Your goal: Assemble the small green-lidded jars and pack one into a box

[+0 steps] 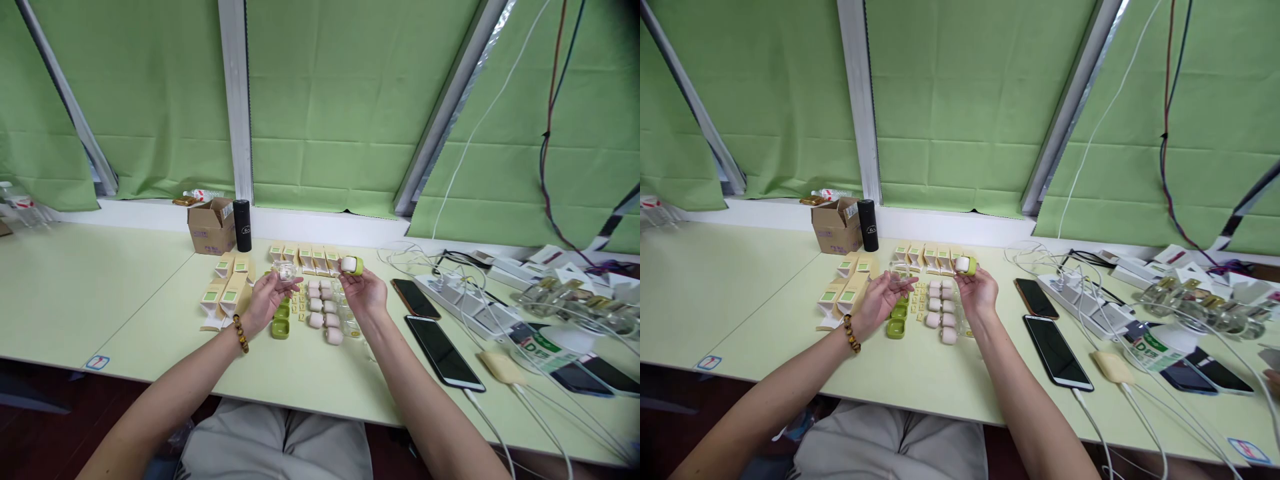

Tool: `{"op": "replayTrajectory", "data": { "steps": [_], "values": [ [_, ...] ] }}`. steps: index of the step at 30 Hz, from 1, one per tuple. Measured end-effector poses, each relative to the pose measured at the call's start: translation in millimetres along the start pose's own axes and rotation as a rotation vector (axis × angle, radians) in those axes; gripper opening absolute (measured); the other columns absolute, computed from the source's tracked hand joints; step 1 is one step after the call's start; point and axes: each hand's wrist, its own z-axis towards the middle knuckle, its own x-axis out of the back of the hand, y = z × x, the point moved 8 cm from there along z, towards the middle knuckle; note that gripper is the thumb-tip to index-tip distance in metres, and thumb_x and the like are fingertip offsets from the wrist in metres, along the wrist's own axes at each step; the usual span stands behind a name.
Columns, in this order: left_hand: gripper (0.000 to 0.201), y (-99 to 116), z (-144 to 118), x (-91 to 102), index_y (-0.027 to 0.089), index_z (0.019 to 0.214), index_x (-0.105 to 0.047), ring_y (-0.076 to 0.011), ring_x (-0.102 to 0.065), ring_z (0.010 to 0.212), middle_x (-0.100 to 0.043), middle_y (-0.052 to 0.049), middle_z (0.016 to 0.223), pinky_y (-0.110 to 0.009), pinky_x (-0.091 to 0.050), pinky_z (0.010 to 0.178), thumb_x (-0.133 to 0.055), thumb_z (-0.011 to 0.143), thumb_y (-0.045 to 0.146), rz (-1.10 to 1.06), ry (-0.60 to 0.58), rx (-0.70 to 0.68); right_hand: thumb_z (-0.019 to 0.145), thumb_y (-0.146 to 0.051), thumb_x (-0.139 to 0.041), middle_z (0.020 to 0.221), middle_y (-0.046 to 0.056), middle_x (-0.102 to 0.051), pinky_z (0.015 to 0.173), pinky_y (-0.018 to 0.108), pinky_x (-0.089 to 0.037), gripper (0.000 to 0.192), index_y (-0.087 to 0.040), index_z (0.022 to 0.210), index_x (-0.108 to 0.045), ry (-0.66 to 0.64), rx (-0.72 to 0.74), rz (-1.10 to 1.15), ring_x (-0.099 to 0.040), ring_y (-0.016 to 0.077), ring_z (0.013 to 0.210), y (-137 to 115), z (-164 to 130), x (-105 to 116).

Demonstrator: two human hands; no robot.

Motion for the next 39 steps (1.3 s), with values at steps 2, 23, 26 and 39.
{"op": "replayTrajectory", "data": {
  "steps": [2, 23, 26, 39],
  "values": [
    [0.042, -0.1, -1.6, -3.1, 0.018, 0.090, -0.060, -0.0234, -0.075, 0.092, -0.079, -0.017, 0.110, -0.040, -0.054, 0.088, -0.071, 0.092, 0.058, -0.052, -0.024, 0.041, 0.067, -0.014, -0.068, 0.084, 0.011, -0.079, 0.063, 0.029, -0.062, 0.014, -0.017, 0.081, -0.066, 0.018, -0.002, 0.001, -0.076, 0.0215, 0.079, -4.1, 6.8, 4.3],
    [0.011, -64.6, -108.4, -134.9, 0.016, 0.095, -0.066, -0.0278, -0.061, 0.090, -0.068, -0.012, 0.075, -0.039, -0.039, 0.075, -0.058, 0.100, 0.023, 1.819, -0.889, -0.759, 0.062, -0.011, -0.070, 0.075, 0.006, -0.076, 0.060, 0.029, -0.060, 0.015, -0.019, 0.072, -0.063, 0.009, 0.034, -0.001, -0.075, 0.0206, 0.072, -2.5, 1.6, 13.7],
    [0.020, -70.6, -111.1, -134.2, 0.016, 0.098, -0.064, -0.0278, -0.065, 0.083, -0.069, -0.010, 0.071, -0.038, -0.040, 0.070, -0.060, 0.101, 0.036, 1.813, -0.862, -0.687, 0.064, -0.011, -0.071, 0.074, 0.004, -0.076, 0.061, 0.030, -0.060, 0.015, -0.020, 0.073, -0.063, -0.020, 0.014, -0.023, -0.073, 0.0193, 0.070, 3.5, -1.0, 11.3],
    [0.054, 45.4, -35.9, -71.6, 0.020, 0.147, -0.045, -0.0325, -0.057, 0.126, -0.063, -0.015, 0.134, -0.052, -0.045, 0.107, -0.064, 0.097, 0.029, 1.324, -0.209, -0.754, 0.071, -0.018, -0.078, 0.075, 0.002, -0.076, 0.060, 0.029, -0.060, 0.017, -0.021, 0.076, -0.061, -0.336, -0.145, -0.103, -0.074, 0.0190, 0.068, 31.6, -34.2, -35.0]
  ]
}}
